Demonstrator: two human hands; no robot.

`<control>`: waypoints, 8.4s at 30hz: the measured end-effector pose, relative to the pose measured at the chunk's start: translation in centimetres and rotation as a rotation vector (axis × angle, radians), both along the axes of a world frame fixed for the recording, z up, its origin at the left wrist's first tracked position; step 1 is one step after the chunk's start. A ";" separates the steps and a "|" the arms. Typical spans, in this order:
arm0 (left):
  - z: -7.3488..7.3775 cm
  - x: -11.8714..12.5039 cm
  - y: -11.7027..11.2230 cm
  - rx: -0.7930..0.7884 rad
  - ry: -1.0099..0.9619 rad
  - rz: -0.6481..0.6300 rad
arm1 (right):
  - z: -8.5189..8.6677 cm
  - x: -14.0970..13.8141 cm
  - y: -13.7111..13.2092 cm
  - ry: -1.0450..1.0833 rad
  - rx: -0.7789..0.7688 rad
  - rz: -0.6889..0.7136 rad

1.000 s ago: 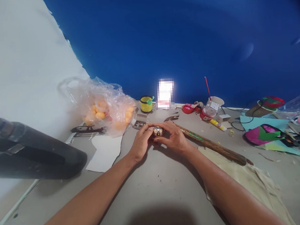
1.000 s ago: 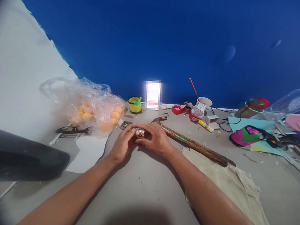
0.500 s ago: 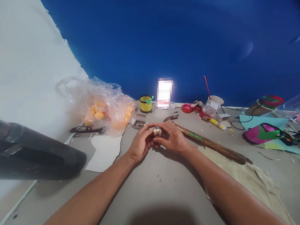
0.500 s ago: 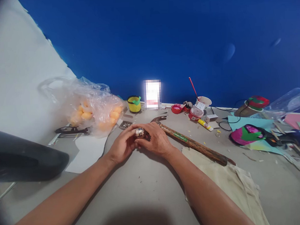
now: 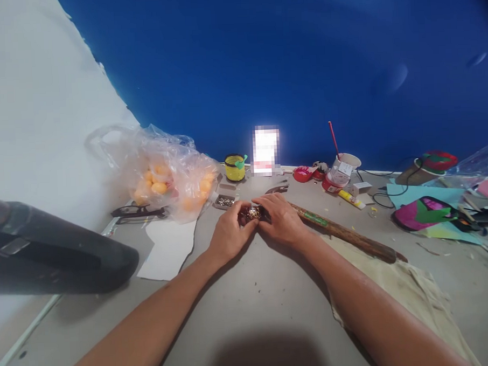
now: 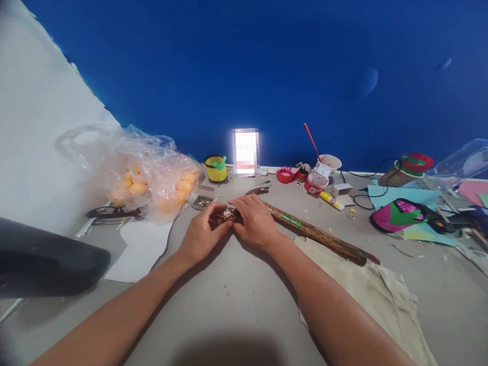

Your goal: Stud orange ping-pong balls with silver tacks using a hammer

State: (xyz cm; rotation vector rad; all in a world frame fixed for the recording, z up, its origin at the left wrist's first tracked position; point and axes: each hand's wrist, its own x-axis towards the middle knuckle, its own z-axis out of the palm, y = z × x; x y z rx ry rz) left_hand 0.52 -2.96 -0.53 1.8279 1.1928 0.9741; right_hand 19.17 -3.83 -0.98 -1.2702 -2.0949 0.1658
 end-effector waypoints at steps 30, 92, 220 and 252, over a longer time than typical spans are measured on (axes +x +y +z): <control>-0.9 -0.1 0.3 0.204 0.301 -0.026 | -0.4 0.9 0.7 -0.083 -0.059 -0.013; 0.0 0.0 0.3 -0.010 -0.202 -0.002 | 0.7 0.5 0.3 0.214 -0.123 0.009; 0.5 -0.4 0.5 -0.613 -0.597 -0.337 | 1.1 -1.1 -1.2 0.228 -0.006 0.054; 1.5 -0.5 0.6 -0.358 -0.335 -0.224 | 0.5 -0.8 -0.8 0.244 -0.084 0.122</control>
